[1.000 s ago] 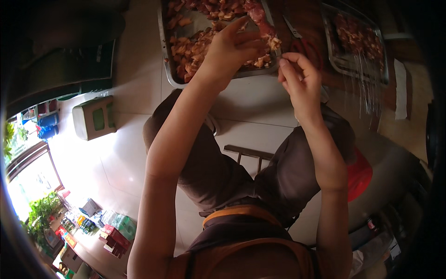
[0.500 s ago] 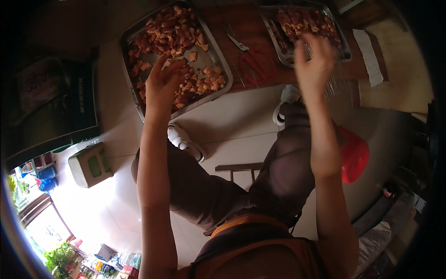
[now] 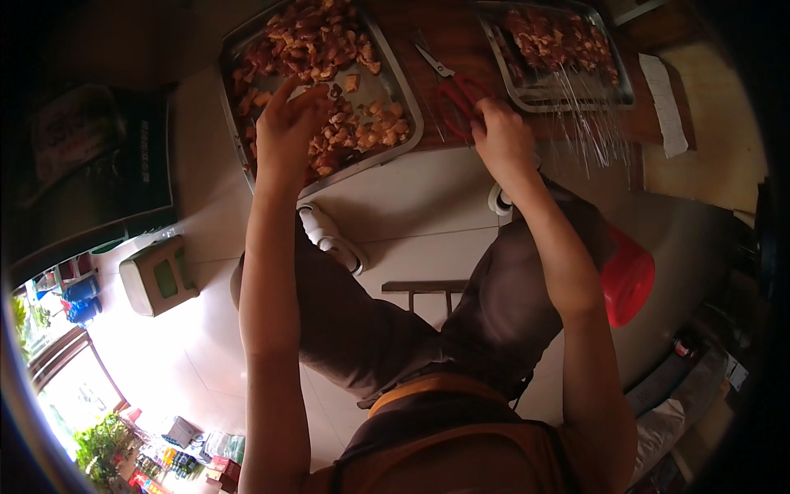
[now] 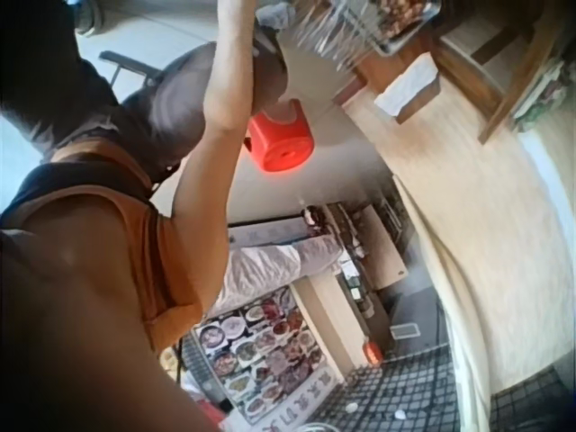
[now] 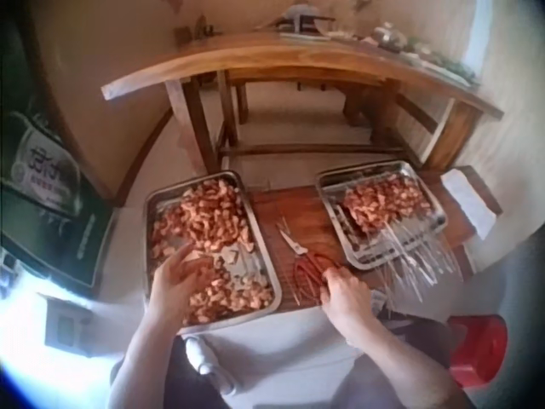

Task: The person threads pieces of marinated meat onto metal skewers from a tray. They occasionally use scissors to trim pieces and place the completed skewers into a second tray.

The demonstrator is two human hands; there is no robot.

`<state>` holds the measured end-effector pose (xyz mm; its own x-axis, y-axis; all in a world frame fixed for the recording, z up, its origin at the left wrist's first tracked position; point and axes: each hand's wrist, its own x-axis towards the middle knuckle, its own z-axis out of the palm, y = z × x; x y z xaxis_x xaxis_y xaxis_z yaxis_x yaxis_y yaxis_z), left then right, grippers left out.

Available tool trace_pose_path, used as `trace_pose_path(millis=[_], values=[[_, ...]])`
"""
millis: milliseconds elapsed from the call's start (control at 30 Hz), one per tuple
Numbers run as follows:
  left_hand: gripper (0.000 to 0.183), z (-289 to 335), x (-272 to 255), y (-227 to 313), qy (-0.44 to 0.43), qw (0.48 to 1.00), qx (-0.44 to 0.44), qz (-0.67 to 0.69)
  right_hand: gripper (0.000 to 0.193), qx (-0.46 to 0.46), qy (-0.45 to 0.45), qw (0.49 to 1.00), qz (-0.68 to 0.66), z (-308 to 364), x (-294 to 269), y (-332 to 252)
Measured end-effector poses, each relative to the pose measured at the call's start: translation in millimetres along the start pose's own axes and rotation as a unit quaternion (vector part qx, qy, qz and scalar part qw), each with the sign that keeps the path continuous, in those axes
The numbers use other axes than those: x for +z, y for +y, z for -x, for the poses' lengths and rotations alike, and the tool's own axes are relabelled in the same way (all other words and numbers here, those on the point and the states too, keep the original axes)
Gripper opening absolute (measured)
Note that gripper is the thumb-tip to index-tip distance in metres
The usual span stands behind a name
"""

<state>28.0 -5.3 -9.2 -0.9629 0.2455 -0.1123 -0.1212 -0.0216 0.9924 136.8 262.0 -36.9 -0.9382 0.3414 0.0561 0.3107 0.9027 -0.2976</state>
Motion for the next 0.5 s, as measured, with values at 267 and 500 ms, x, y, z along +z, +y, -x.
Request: trace_pose_path(millis=[267, 500], values=[[0.058, -3.1, -5.2, -4.5, 0.001, 0.999, -0.003, 0.033, 0.028, 0.016, 0.028, 0.999, 0.031, -9.7, -6.9, -5.8], [0.058, -5.4, -4.0, -3.4, 0.008, 1.0, 0.0, 0.016, 0.035, -0.029, -0.013, 0.998, 0.045, -14.0, 9.1, 2.2]])
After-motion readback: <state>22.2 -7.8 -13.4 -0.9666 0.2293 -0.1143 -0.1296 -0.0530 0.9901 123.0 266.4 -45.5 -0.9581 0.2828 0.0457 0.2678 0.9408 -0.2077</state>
